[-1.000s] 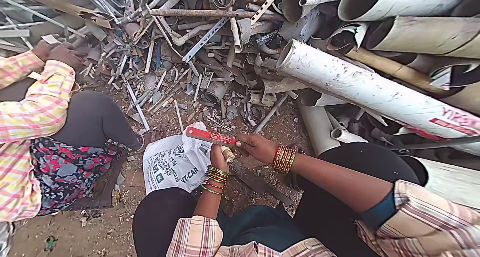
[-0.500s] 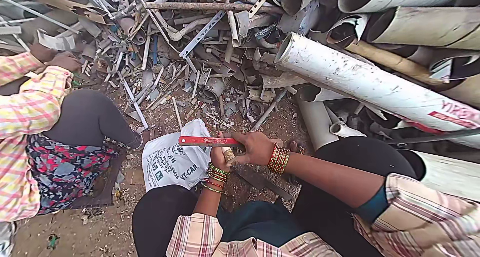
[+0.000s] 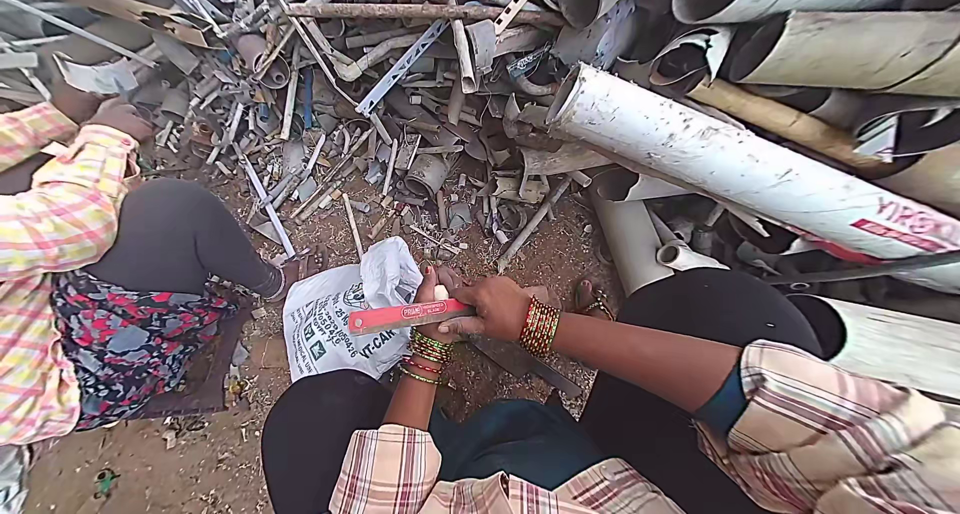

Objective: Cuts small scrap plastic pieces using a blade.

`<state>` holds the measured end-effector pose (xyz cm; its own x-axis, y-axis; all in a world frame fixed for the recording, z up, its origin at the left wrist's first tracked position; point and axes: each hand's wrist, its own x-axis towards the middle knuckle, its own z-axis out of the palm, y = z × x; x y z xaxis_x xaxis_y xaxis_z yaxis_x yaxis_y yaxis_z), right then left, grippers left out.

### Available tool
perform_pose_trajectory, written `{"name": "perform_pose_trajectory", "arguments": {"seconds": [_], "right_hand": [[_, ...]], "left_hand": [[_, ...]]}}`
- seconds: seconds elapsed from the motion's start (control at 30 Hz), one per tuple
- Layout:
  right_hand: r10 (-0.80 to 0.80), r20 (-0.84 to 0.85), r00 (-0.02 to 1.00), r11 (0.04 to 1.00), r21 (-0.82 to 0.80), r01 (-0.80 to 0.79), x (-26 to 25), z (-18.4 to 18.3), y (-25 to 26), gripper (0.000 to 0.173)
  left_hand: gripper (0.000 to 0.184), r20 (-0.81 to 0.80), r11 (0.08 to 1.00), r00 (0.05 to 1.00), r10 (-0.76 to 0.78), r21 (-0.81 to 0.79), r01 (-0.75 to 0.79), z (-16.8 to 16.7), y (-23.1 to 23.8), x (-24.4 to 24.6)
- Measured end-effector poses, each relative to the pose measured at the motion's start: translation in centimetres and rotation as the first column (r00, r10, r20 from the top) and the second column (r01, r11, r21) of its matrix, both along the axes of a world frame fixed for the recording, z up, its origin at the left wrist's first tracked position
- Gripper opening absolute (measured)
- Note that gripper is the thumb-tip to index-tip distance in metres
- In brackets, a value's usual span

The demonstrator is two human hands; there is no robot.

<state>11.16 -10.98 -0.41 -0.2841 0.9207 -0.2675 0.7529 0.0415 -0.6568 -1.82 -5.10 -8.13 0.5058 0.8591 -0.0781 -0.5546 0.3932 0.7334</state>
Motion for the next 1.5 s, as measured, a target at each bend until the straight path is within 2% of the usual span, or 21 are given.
{"name": "perform_pose_trajectory", "arguments": {"seconds": [0.07,0.17,0.27,0.43,0.67,0.73,0.8,0.87,0.9,1.0,1.1,1.17,1.23,1.3,1.43,1.5], "right_hand": [[0.006,0.005,1.000,0.999,0.048,-0.006,-0.1,0.2,-0.2,0.067],[-0.057,-0.023,0.998,0.989,0.135,0.059,0.3,0.3,-0.1,0.075],[-0.106,-0.038,0.994,0.986,0.124,0.110,0.5,0.4,0.0,0.081],[-0.076,0.001,0.997,0.994,0.081,0.076,0.2,0.2,-0.3,0.078],[-0.107,-0.030,0.994,0.980,0.168,0.110,0.5,-0.2,-0.1,0.079],[-0.089,-0.025,0.996,0.987,0.132,0.091,0.3,-0.1,-0.2,0.075],[-0.062,-0.005,0.998,0.988,0.141,0.062,0.0,-0.2,-0.6,0.071],[-0.035,0.023,0.999,0.980,0.195,0.030,-0.3,-0.3,-1.1,0.069],[-0.031,0.031,0.999,0.976,0.217,0.023,-0.2,-0.1,-1.2,0.068],[-0.074,0.019,0.997,0.958,0.278,0.066,0.1,0.5,-1.3,0.065],[-0.210,-0.081,0.974,0.947,0.232,0.223,0.3,1.1,-1.7,0.056],[-0.303,-0.169,0.938,0.921,0.200,0.333,0.2,1.0,-2.1,0.052],[-0.355,-0.237,0.904,0.899,0.178,0.400,0.1,0.9,-2.5,0.050],[-0.389,-0.331,0.860,0.874,0.163,0.458,-0.3,0.8,-3.0,0.046],[-0.400,-0.582,0.708,0.848,0.058,0.527,-1.9,1.1,-4.5,0.028],[-0.388,-0.645,0.658,0.836,0.054,0.546,-2.4,1.2,-5.1,0.024]], "left_hand": [[0.060,0.005,0.998,0.998,-0.056,0.030,0.056,0.3,0.2,-0.1],[0.053,-0.005,0.990,0.997,0.082,-0.117,-0.083,1.3,-0.5,0.5],[0.047,-0.108,0.977,0.979,0.171,-0.114,-0.183,2.0,-1.2,0.8],[0.057,0.017,0.986,0.995,0.100,-0.134,-0.097,1.7,-0.6,0.7],[0.050,-0.109,0.976,0.980,0.165,-0.124,-0.178,2.4,-1.0,1.0],[0.051,-0.071,0.976,0.983,0.169,-0.127,-0.177,2.0,-0.8,0.9],[0.052,-0.034,0.993,0.996,0.085,-0.085,-0.088,1.7,-0.4,0.6],[0.057,-0.036,0.999,0.999,-0.032,0.023,0.033,1.4,-0.1,0.2],[0.058,-0.049,0.997,0.998,-0.039,0.062,0.042,1.7,-0.1,0.3],[0.055,-0.070,0.995,0.993,0.098,0.000,-0.098,3.2,-1.0,1.0],[0.053,-0.181,0.979,0.965,0.188,-0.041,-0.198,4.7,-2.0,1.6],[0.051,-0.158,0.984,0.976,0.151,-0.069,-0.163,5.6,-2.7,1.5],[0.040,-0.099,0.986,0.987,0.123,-0.101,-0.133,6.3,-3.5,1.2],[0.027,-0.068,0.994,0.995,0.069,-0.082,-0.075,7.3,-4.2,0.7],[0.023,-0.082,0.997,0.996,0.042,-0.060,-0.047,9.1,-5.1,-0.7],[0.020,-0.090,0.999,0.995,0.040,-0.024,-0.042,9.8,-5.2,-1.5]]}}
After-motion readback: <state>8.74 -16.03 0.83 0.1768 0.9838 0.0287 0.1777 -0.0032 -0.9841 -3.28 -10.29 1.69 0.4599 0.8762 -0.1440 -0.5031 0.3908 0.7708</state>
